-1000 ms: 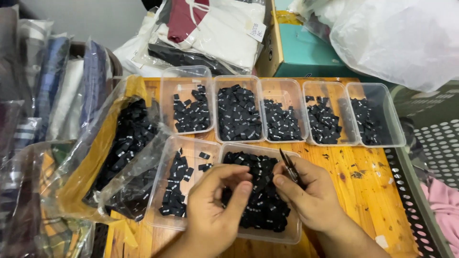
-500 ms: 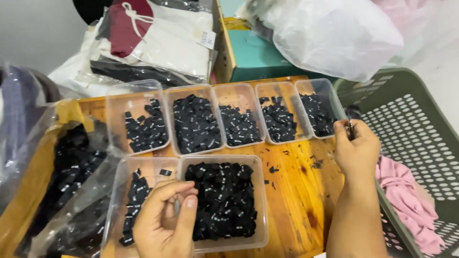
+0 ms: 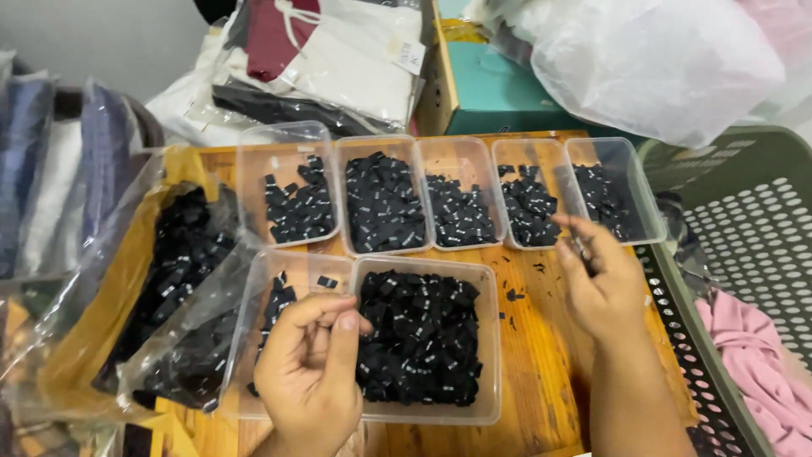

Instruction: Trimming excess material from small black plastic components using a small blade at a manual workstation.

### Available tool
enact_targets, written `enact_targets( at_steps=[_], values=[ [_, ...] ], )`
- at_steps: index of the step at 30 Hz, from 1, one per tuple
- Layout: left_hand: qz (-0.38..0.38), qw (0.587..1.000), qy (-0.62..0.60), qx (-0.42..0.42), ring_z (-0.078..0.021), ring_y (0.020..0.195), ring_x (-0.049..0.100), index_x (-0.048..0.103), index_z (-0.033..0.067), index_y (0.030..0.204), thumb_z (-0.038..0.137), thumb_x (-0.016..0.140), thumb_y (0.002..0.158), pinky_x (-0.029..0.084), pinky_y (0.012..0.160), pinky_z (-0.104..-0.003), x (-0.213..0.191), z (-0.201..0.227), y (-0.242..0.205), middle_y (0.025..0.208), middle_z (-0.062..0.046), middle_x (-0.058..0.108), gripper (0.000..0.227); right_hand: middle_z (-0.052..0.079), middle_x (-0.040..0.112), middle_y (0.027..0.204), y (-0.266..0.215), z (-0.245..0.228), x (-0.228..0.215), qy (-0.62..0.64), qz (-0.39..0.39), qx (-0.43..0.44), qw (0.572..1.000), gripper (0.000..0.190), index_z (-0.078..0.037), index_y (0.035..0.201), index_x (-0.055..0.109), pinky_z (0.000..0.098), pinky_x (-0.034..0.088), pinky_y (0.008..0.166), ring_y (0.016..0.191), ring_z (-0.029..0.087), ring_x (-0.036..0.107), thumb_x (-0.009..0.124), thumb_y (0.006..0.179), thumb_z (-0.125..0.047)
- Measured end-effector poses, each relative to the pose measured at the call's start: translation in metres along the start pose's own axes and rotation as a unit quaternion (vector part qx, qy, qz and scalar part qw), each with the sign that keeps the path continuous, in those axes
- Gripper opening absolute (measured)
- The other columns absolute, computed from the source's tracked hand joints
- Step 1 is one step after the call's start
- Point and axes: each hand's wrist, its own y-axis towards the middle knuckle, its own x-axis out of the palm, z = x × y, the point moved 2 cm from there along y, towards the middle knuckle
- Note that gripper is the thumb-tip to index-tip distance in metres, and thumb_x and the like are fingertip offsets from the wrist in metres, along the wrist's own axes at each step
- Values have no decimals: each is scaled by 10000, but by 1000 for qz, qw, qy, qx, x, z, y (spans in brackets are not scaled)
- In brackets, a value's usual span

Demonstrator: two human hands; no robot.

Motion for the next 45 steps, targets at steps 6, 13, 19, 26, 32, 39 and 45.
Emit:
enact_targets(
  at_steps=[6,13,19,26,32,39,45],
  values=[
    [-23,999,10,26,-126,619,622,541,-29,914,32,534,802,475,585,-168,-1,5,5,671,-115,629,128,-68,382,542,-8,-31,7,145,-132,35,980,54,-97,854,425,185,267,418,432,37,325,475,838,-111],
    [-28,999,-22,38,-135,701,512,546,-25,901,47,519,814,418,641,-194,-4,6,8,752,-91,538,117,-34,465,596,-30,-11,-7,179,-133,106,969,83,-63,784,563,164,346,452,490,49,409,520,831,-116],
    [-28,998,-27,53,-125,691,507,547,-18,914,45,519,817,416,646,-196,-8,8,8,773,-85,547,119,-48,677,886,-48,-13,3,-82,-173,271,943,233,-156,977,636,202,371,475,401,116,430,532,788,-242],
    [-142,984,48,95,-112,551,576,565,-1,852,46,520,805,421,500,-174,-13,28,17,648,-79,601,80,29,581,590,-48,-19,-2,28,-229,339,912,319,-164,1106,597,240,401,488,482,139,515,533,794,-163],
    [-321,890,269,179,-220,697,519,599,47,846,55,499,780,405,682,-317,-14,33,27,778,-56,591,121,-38,635,916,-43,-22,2,-39,-227,373,899,280,-186,1045,624,233,361,635,662,122,477,536,782,-220],
    [-455,690,545,136,-253,745,399,630,145,690,12,473,635,287,592,-388,-9,10,14,626,16,495,213,-10,626,827,-74,7,14,56,-45,319,945,161,-92,832,608,191,405,724,741,83,540,693,700,-124],
    [-482,513,693,159,-291,855,411,602,187,721,77,514,685,308,649,-425,15,8,4,687,-12,531,145,32,566,815,-83,23,17,95,-11,249,964,96,-40,893,580,235,401,731,767,126,510,551,847,-119]
  ],
)
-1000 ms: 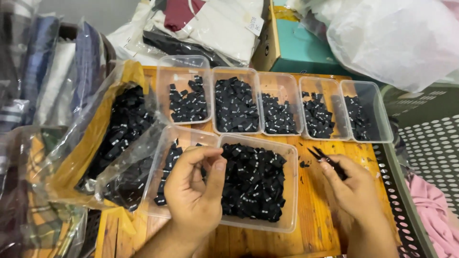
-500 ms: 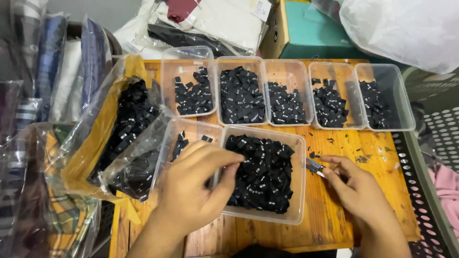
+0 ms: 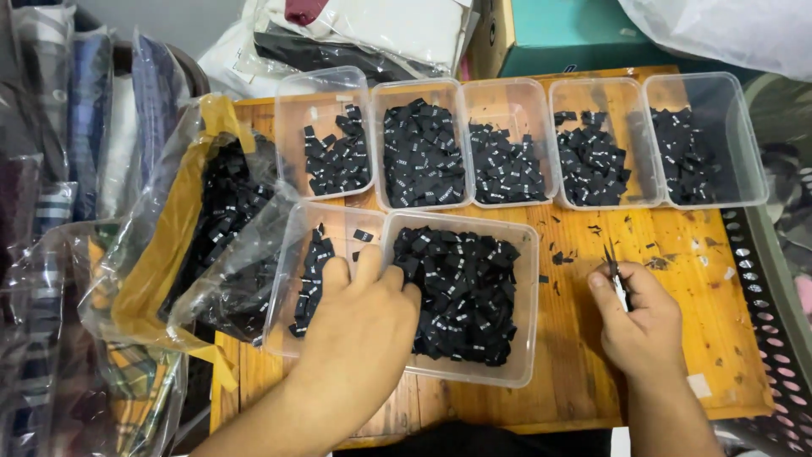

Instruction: Trimming excess material from small black plastic components using a small blade at a manual workstation.

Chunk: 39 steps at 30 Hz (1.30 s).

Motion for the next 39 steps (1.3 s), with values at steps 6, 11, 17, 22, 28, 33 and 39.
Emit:
enact_targets(
  at_steps=[6,11,17,22,28,33,39],
  values=[
    [-65,995,73,26,-253,834,398,595,175,745,131,489,765,297,646,-396,13,12,14,619,17,578,117,43,593,814,-2,-5,-4,22,-2,-18,1000,91,-35,877,588,239,432,733,766,134,542,562,820,-101],
    [-23,998,9,58,-234,723,496,567,173,759,68,518,717,330,662,-388,3,6,18,604,9,597,123,64,616,844,-3,-4,-5,36,-4,-42,998,104,-22,890,588,254,458,777,794,150,576,558,812,-83],
    [-35,963,-267,19,-351,703,541,488,92,865,-60,454,601,407,635,-450,-15,-9,14,701,-118,591,307,48,631,832,-3,-27,-6,-6,-77,-26,997,167,-79,937,578,332,377,839,711,147,583,502,805,-146],
    [-66,933,-352,-27,-345,771,583,479,146,1041,146,567,769,454,662,-452,-21,-10,14,834,-115,623,286,-52,578,584,6,-75,-2,-140,-236,20,961,388,-234,1049,589,263,443,499,470,108,518,339,792,-381],
    [-21,887,-461,-11,-237,587,602,511,146,997,157,601,746,435,525,-336,-33,-10,13,626,-23,578,267,-32,650,885,16,-138,19,-48,-342,-108,932,309,-188,1000,610,225,531,591,833,94,624,575,734,-340],
    [-1,852,-522,-20,-154,493,496,512,134,906,155,618,757,381,493,-278,-26,-16,13,525,2,483,185,-63,703,835,25,-138,29,-39,-350,-83,932,299,-176,904,662,184,523,530,760,37,638,684,649,-332],
    [37,837,-546,-19,-148,624,666,596,141,937,182,502,793,477,578,-262,-14,-21,18,705,4,694,177,-55,641,652,26,-118,34,-51,-295,-254,920,126,-195,816,636,257,436,514,565,123,609,587,733,-277]
  ],
)
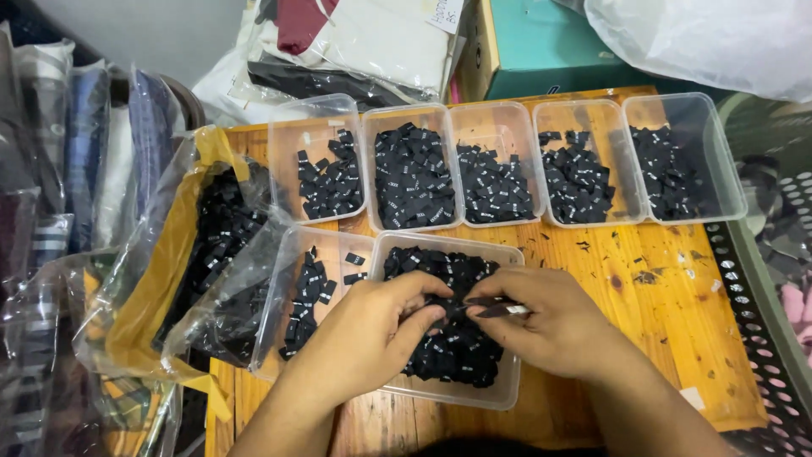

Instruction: Trimming excess material from small black plastic components using a small blade at a manual workstation.

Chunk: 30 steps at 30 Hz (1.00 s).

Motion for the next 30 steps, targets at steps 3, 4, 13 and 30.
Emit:
enact_targets(
  at_steps=[3,4,13,30],
  values=[
    [9,1000,-7,12,-142,564,615,598,119,960,192,474,810,443,547,-262,-2,-1,0,723,5,677,208,-50,629,640,-2,3,2,-12,42,33,998,136,-208,814,642,247,419,509,557,121,584,579,731,-296],
    [9,1000,-9,10,-142,564,615,598,119,960,192,474,810,443,547,-262,-2,-2,0,723,5,677,208,-50,629,640,-3,5,4,-11,40,34,999,136,-208,814,642,247,419,509,557,121,584,579,731,-296],
    [50,998,-36,-18,-108,477,492,619,190,934,149,567,742,414,491,-232,-2,-3,-1,597,39,564,203,-61,549,569,1,4,0,-14,72,-95,993,163,-144,886,621,288,360,642,487,130,489,551,747,-191],
    [52,995,-75,33,-70,592,599,633,107,808,173,536,768,469,568,-213,2,1,-3,682,34,666,124,-6,548,564,1,-10,3,33,87,-110,990,172,-100,782,620,291,329,606,477,149,474,485,814,-201]
  ],
)
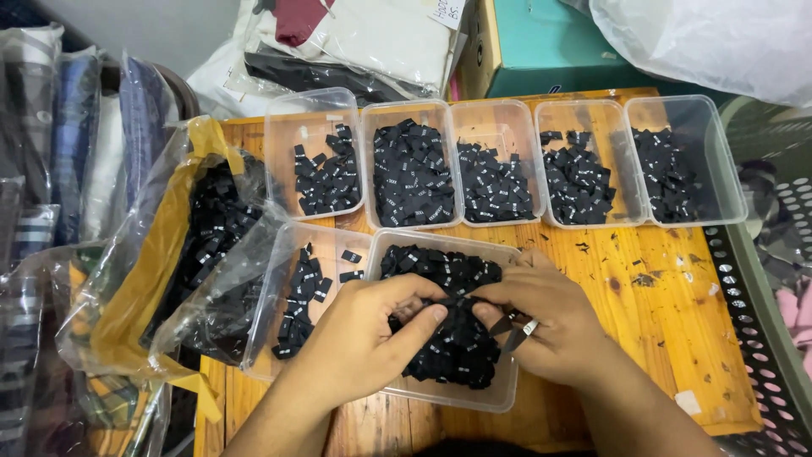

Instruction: Trimming excess material from small black plastic components using a small blade at a manual workstation.

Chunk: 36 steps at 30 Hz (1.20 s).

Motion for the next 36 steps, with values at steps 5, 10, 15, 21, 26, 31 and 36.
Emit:
enact_targets(
  at_steps=[5,10,15,21,26,31,36],
  values=[
    [26,999,17,17,-80,586,617,630,134,865,146,573,738,492,581,-210,1,-5,-1,678,29,657,140,-6,606,623,-7,9,0,-44,-2,18,999,198,-140,854,638,287,364,540,516,159,537,466,803,-223],
    [62,997,27,34,-89,626,627,612,163,926,119,609,706,498,614,-201,0,-7,-2,709,22,649,224,-29,585,593,-10,14,2,-53,-14,23,998,186,-166,847,636,282,352,514,495,150,492,474,797,-242],
    [67,997,-3,31,-98,633,616,598,154,964,88,632,699,504,645,-203,0,-8,-2,685,3,638,275,-45,498,553,-15,17,1,-85,3,123,989,262,-222,967,625,274,368,581,551,127,480,571,721,-293],
    [48,998,-40,10,-85,600,622,593,142,969,69,619,695,518,647,-193,4,-8,-3,652,5,645,285,-35,522,556,-15,19,6,-68,-13,94,993,364,-191,1005,620,279,329,590,579,146,425,604,699,-387],
    [42,998,-34,20,-83,627,623,590,149,975,64,654,674,520,655,-194,4,-7,-3,698,10,659,319,-31,433,505,-7,9,7,-48,7,-4,999,276,-121,974,601,293,277,575,457,140,395,564,771,-304],
    [53,998,-10,25,-81,631,610,595,165,964,93,684,665,514,650,-190,5,-10,-3,698,20,650,321,-35,516,527,-6,6,8,-44,49,-2,998,87,-135,779,635,266,291,498,436,125,394,599,754,-210],
    [59,998,-15,-1,-102,733,685,594,152,982,103,600,708,532,664,-198,3,-9,-2,788,-11,703,278,-40,534,560,-15,19,6,-96,31,138,985,199,-226,899,656,265,384,518,493,134,505,507,768,-243]
  ],
)
